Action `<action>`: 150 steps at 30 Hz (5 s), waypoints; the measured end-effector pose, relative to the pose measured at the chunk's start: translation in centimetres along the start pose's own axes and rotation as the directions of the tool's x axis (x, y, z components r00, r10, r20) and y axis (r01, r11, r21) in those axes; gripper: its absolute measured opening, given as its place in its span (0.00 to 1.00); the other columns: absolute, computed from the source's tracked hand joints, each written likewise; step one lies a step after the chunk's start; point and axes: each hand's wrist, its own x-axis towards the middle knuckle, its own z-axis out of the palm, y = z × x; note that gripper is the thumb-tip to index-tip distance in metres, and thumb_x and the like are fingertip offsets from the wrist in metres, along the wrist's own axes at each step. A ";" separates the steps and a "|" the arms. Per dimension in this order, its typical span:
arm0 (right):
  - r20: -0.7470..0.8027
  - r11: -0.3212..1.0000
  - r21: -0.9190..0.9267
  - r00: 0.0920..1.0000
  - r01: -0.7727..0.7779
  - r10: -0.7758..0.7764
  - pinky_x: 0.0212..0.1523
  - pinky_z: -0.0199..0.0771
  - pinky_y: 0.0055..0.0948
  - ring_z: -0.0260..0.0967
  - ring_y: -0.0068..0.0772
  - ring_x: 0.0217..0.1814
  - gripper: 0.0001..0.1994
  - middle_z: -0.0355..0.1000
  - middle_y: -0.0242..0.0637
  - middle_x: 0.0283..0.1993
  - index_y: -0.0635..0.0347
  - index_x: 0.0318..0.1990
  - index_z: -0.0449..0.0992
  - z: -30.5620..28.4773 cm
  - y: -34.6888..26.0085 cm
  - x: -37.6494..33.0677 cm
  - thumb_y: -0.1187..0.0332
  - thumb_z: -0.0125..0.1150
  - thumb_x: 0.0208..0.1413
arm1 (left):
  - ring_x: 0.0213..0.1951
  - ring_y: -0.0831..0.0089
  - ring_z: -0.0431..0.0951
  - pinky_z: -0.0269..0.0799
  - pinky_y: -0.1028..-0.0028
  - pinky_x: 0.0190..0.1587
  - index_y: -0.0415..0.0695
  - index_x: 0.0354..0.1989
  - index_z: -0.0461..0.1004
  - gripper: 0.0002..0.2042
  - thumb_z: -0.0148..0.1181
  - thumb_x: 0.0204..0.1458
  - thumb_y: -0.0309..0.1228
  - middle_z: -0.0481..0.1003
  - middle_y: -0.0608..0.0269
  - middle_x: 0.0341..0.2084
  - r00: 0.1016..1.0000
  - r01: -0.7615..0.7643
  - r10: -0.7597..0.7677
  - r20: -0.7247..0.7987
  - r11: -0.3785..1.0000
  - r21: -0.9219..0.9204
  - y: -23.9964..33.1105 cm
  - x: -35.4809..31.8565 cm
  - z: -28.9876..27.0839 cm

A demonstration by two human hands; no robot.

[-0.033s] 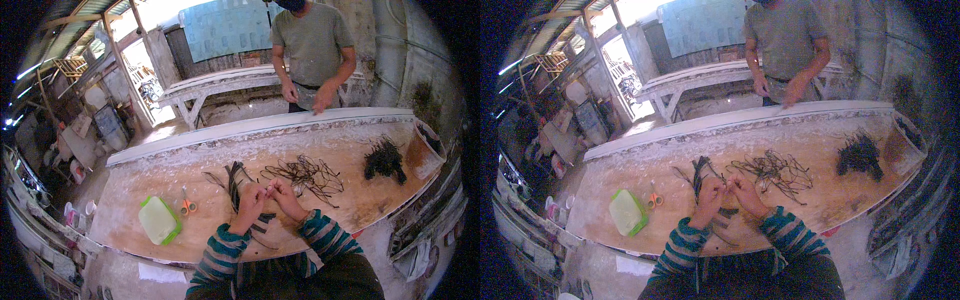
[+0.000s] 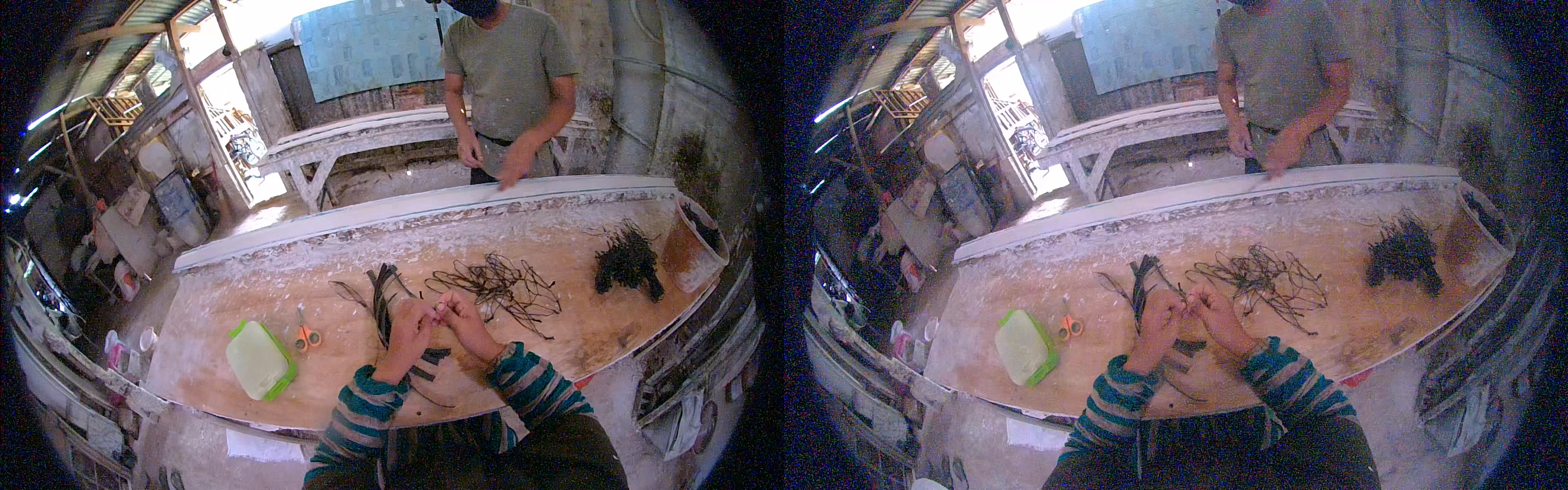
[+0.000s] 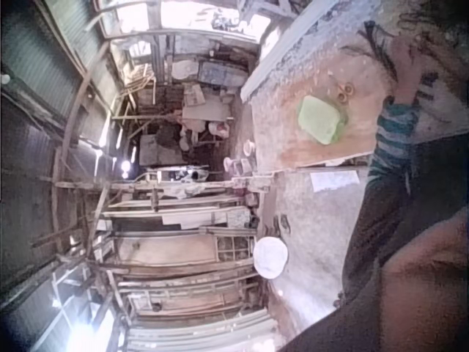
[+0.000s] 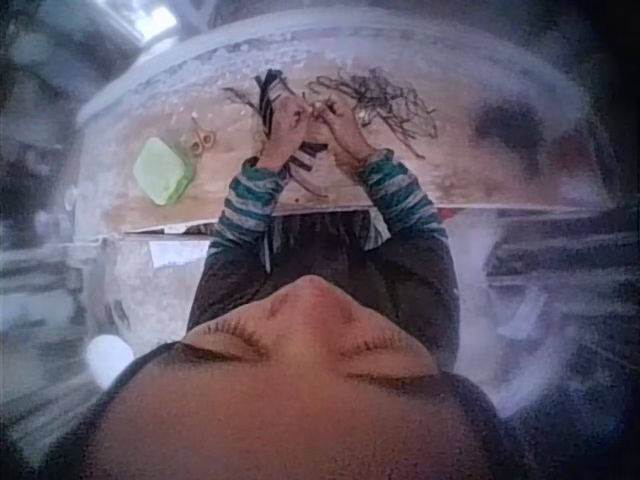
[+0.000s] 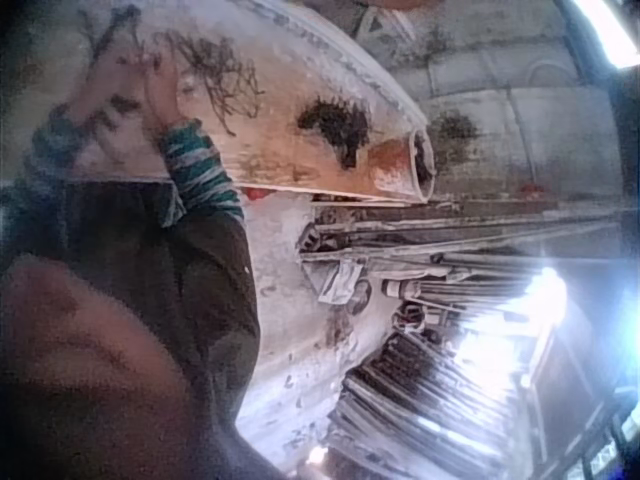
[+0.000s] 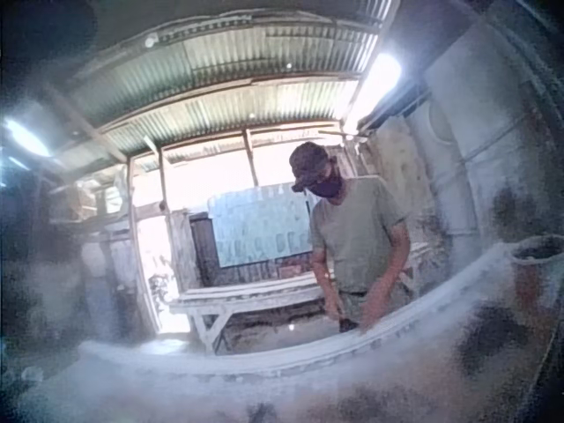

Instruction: The person sorts and organizes thin black strips on a workbench, picking them up, separating them, and placing them into piles. A coworker in the background handles a long white board, moving it across the bench.

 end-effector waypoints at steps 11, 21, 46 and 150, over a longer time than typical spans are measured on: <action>0.046 0.986 0.132 0.994 -0.106 0.100 0.33 0.61 0.18 0.59 0.16 0.31 0.03 0.63 0.26 0.30 0.57 0.36 0.65 -0.3 -0.4 0.6 0.69 0.46 0.59 | 0.33 0.65 0.70 0.66 0.72 0.37 0.42 0.27 0.67 0.06 0.54 0.42 0.17 0.69 0.59 0.28 0.967 0.252 -0.247 0.059 0.963 -0.097 0.0 0.2 0.0; -0.071 0.918 -0.364 0.978 0.156 -0.195 0.38 0.64 0.30 0.61 0.28 0.35 0.09 0.66 0.35 0.32 0.62 0.36 0.68 -0.5 0.6 0.2 0.65 0.50 0.55 | 0.34 0.79 0.70 0.66 0.79 0.38 0.44 0.40 0.60 0.15 0.57 0.46 0.19 0.70 0.66 0.29 0.818 0.531 -0.521 0.244 0.522 -0.667 -1.7 0.0 0.6; 0.122 0.889 0.371 0.964 -0.267 0.238 0.30 0.61 0.17 0.60 0.16 0.29 0.04 0.64 0.23 0.29 0.54 0.33 0.68 -0.8 -0.9 0.6 0.67 0.52 0.55 | 0.32 0.73 0.73 0.70 0.74 0.37 0.39 0.33 0.66 0.07 0.55 0.46 0.19 0.70 0.59 0.29 0.933 0.358 -0.348 0.090 0.916 -0.181 0.0 0.0 0.0; 0.008 1.000 -0.023 1.000 -0.016 0.016 0.40 0.66 0.17 0.66 0.16 0.37 0.06 0.72 0.28 0.35 0.62 0.38 0.72 -1.1 0.4 0.7 0.71 0.54 0.54 | 0.26 0.79 0.68 0.64 0.82 0.29 0.37 0.34 0.72 0.05 0.55 0.47 0.19 0.68 0.64 0.28 0.952 0.285 -0.300 -0.054 0.938 -0.196 -0.7 -0.2 0.5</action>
